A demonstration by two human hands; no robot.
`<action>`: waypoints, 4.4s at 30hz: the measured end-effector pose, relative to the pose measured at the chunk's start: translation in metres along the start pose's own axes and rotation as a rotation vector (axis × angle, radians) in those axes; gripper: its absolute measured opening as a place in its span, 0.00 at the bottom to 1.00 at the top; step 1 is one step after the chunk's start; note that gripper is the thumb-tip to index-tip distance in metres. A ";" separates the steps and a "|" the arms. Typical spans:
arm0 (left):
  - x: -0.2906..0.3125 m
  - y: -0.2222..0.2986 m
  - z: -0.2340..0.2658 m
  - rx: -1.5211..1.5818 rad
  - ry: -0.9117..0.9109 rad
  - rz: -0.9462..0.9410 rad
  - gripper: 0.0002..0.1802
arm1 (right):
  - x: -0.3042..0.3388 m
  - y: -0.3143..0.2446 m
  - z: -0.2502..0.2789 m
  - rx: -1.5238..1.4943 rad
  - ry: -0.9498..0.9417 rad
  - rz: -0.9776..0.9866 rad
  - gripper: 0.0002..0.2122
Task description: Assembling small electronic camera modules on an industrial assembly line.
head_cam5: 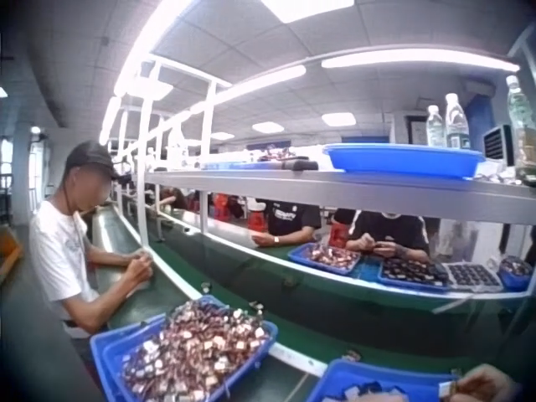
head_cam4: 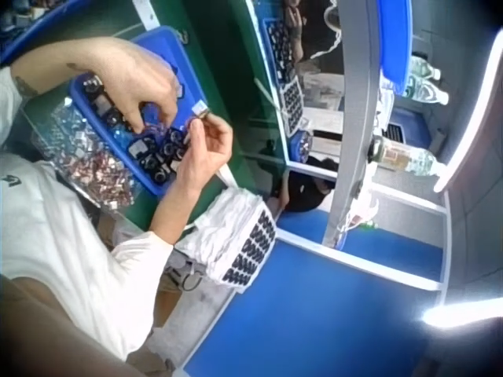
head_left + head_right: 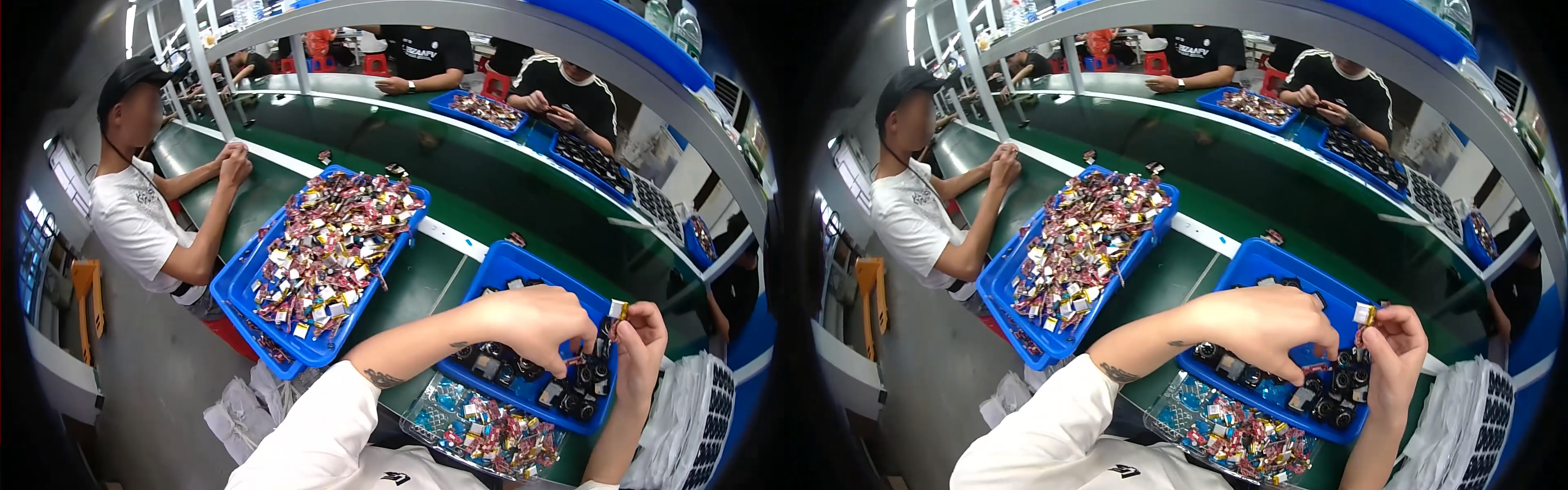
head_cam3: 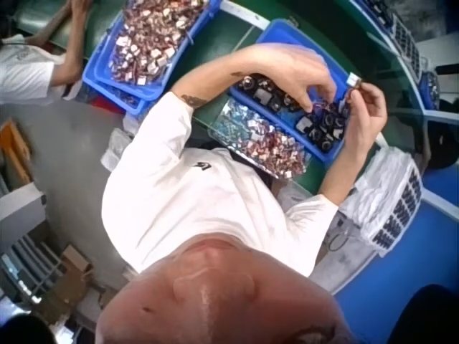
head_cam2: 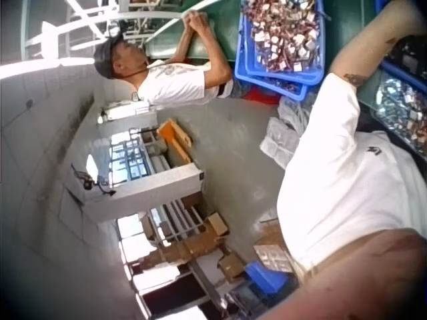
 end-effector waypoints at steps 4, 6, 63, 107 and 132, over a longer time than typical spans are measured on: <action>-0.005 -0.005 0.013 0.100 0.269 0.128 0.14 | -0.002 0.003 -0.012 -0.040 -0.014 0.037 0.14; -0.003 -0.007 0.014 0.171 0.368 0.154 0.13 | -0.002 0.004 -0.018 -0.106 0.030 0.035 0.17; -0.007 -0.014 0.025 0.388 0.684 0.218 0.07 | 0.002 -0.010 -0.015 0.126 -0.050 0.320 0.05; -0.006 -0.010 0.014 0.148 0.611 0.149 0.07 | 0.004 -0.001 -0.009 0.149 0.081 0.208 0.04; -0.003 -0.001 0.025 0.245 0.563 0.051 0.09 | -0.006 0.045 -0.009 1.417 -0.570 -0.194 0.25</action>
Point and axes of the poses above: each hand's wrist, its own x-axis away from the middle knuckle, its own z-axis out of the back of the hand, y = z × x, the point moved 5 cm from there along -x, towards the middle knuckle, and after that the axes turned 7 degrees about -z, right-handed, at the moved point
